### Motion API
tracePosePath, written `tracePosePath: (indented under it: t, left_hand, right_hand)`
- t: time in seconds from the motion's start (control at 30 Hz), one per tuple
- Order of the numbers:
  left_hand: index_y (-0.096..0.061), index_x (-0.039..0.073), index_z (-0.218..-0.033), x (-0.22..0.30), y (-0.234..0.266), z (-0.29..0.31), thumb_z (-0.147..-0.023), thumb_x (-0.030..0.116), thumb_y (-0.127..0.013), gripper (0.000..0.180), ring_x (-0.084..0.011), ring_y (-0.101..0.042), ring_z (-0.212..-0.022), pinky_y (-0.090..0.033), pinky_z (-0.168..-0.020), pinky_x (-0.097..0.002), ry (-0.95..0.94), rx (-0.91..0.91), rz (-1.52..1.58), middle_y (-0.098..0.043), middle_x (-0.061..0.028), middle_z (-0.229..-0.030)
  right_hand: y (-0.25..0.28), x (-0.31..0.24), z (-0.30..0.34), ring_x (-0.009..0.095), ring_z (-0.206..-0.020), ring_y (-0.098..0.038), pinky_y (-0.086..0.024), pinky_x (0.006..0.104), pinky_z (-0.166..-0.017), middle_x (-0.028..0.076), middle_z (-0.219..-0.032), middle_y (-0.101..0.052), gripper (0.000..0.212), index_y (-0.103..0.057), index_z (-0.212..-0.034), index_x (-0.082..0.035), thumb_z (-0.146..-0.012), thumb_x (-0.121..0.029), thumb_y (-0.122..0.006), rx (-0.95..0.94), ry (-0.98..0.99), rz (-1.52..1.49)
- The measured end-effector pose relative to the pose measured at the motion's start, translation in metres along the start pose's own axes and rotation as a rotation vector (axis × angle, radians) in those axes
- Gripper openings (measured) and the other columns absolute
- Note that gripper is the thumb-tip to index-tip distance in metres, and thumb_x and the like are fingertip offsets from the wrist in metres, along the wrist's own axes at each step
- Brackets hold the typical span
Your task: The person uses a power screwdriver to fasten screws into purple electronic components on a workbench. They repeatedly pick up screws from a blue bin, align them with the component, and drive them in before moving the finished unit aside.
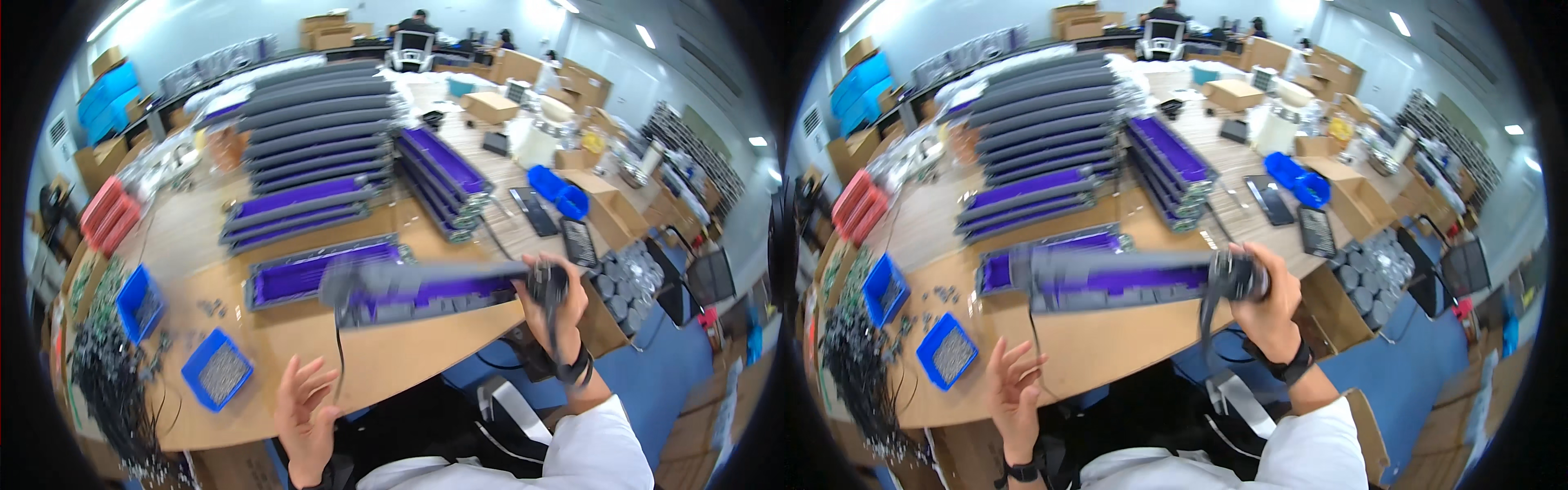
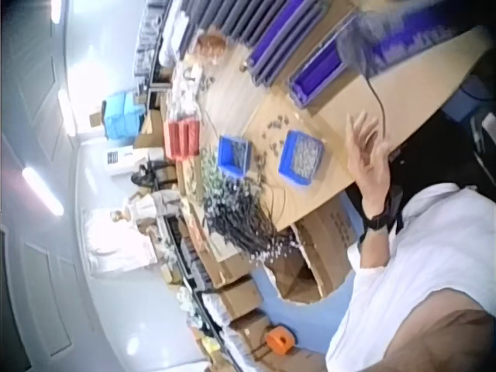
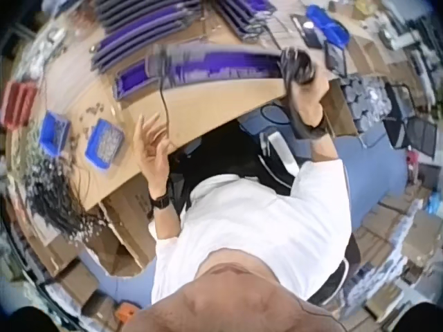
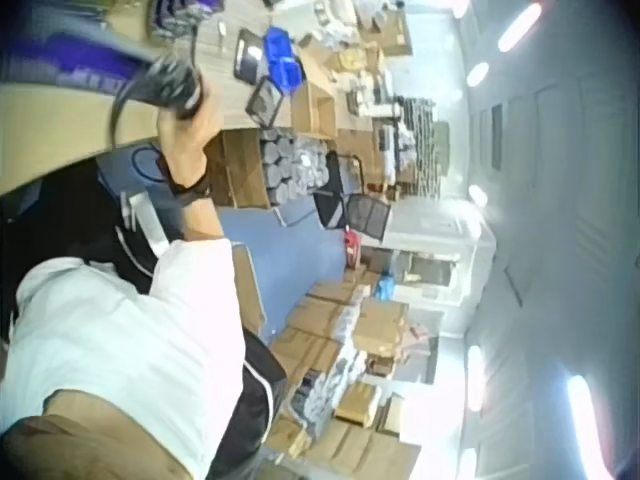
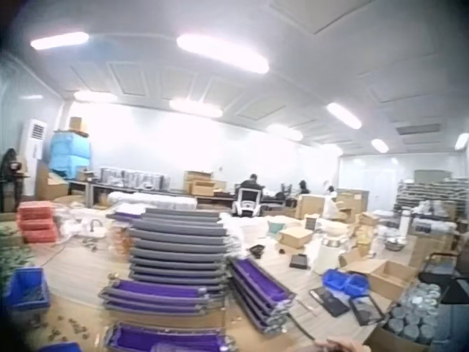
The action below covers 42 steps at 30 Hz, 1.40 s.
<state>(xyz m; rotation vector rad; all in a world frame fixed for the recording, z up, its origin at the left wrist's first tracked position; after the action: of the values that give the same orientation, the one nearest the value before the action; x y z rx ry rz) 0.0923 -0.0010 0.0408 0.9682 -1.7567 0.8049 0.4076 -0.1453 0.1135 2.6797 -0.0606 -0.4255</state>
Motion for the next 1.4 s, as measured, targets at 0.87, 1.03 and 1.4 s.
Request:
tracePosePath:
  t: [0.87, 1.03, 1.4]
  left_hand:
    - [-0.061, -0.002, -0.121, -0.040, 0.025, 0.003, -0.094, 0.001, -0.061, 0.027, -0.0171, -0.064, -0.095, -0.052, -0.085, -0.0279, 0.122, -0.019, -0.477, -0.065, -0.0090, -0.104]
    - [-0.062, -0.003, -0.117, -0.031, 0.022, 0.003, -0.093, 0.000, -0.061, 0.024, -0.0170, -0.064, -0.094, -0.052, -0.084, -0.0274, 0.125, -0.023, -0.500, -0.064, -0.0094, -0.101]
    - [-0.064, -0.001, -0.111, -0.023, 0.014, 0.001, -0.089, -0.002, -0.064, 0.022, -0.0193, -0.063, -0.090, -0.051, -0.079, -0.0285, 0.042, -0.023, -0.524, -0.064, -0.0108, -0.099]
  right_hand:
    - [-0.094, 0.257, -0.089, 0.015, -0.051, -0.056, -0.043, 0.0310, -0.044, 0.009, -0.066, -0.061, 0.023, -0.060, -0.077, 0.004, -0.067, 0.001, -0.081, -0.473, -1.087, -0.157]
    - [-0.075, 0.227, -0.097, 0.016, -0.049, -0.054, -0.041, 0.0312, -0.043, 0.008, -0.063, -0.059, 0.016, -0.061, -0.072, 0.002, -0.070, 0.002, -0.077, -0.364, -1.168, -0.291]
    - [-0.097, 0.174, -0.145, 0.016, -0.047, -0.053, -0.041, 0.0309, -0.042, 0.008, -0.062, -0.059, 0.016, -0.060, -0.074, 0.002, -0.069, 0.003, -0.076, -0.504, -1.045, -0.481]
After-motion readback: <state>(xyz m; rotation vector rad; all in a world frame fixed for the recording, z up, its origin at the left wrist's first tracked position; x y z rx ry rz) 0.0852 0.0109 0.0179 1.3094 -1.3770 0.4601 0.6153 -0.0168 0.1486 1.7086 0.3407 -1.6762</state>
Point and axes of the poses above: each hand's wrist, its own z-axis away from the middle knuckle, its own y-axis out of the back of the hand, x = y × z, the point moved 4 cm from there along -z, towards the middle knuckle
